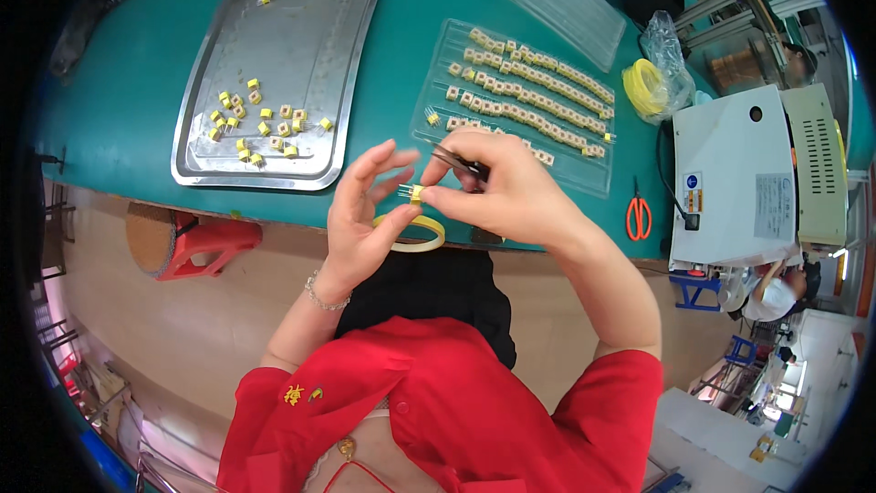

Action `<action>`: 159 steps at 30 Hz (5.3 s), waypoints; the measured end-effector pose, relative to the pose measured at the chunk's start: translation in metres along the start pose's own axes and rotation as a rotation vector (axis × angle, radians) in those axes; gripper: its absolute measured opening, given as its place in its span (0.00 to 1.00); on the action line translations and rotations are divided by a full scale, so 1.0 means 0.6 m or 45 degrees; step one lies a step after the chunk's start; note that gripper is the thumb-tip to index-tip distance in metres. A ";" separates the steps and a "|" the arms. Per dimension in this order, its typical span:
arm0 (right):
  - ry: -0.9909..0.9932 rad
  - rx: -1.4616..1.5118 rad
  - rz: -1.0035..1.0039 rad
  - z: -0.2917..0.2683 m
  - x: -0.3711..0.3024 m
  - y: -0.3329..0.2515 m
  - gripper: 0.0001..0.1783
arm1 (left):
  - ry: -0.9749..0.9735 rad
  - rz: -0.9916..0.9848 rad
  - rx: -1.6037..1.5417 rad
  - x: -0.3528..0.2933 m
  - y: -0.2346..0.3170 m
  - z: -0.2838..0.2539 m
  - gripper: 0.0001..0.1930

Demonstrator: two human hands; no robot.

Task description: The person wraps yellow tape around a transformer by hand, cuts the tape using shears, and places the transformer into a plastic tray, repeating the process for a second transformer.

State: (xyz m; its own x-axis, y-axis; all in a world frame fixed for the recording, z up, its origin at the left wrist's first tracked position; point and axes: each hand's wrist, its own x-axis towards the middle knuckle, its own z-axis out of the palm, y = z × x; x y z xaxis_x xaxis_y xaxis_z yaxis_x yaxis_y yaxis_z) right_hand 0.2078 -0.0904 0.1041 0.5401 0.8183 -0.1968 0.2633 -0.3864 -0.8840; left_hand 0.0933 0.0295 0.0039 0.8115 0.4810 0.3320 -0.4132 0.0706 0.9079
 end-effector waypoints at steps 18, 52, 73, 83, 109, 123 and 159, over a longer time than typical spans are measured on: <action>0.909 0.091 -0.016 0.031 -0.241 0.176 0.08 | -0.131 -0.093 0.454 -0.137 0.028 0.011 0.22; 0.948 0.036 -0.474 -0.040 -0.232 0.150 0.08 | 0.035 -0.091 0.611 -0.120 0.005 0.041 0.23; 0.958 0.377 -0.076 0.040 -0.224 0.220 0.05 | 0.040 -0.138 0.547 -0.102 -0.003 0.044 0.22; 0.908 0.366 -0.068 0.037 -0.246 0.182 0.08 | 0.022 -0.418 0.041 -0.086 0.018 0.038 0.22; 1.335 -0.457 -0.157 0.031 -0.163 0.083 0.19 | -0.019 -0.706 -0.292 -0.069 0.043 0.003 0.19; 0.875 0.543 0.055 0.008 -0.203 0.241 0.06 | 0.041 -0.691 0.000 -0.023 0.043 0.025 0.18; 0.869 0.758 -0.092 0.005 -0.183 0.259 0.10 | 0.128 -0.605 0.027 -0.062 0.048 0.037 0.07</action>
State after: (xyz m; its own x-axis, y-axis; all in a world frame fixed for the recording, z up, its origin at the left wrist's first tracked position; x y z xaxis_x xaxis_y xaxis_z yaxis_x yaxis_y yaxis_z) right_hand 0.1870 -0.2391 -0.0131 0.9445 0.3286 -0.0058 -0.0392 0.0950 -0.9947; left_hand 0.0603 -0.0058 0.0235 0.8640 0.4819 -0.1460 0.0029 0.2852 0.9585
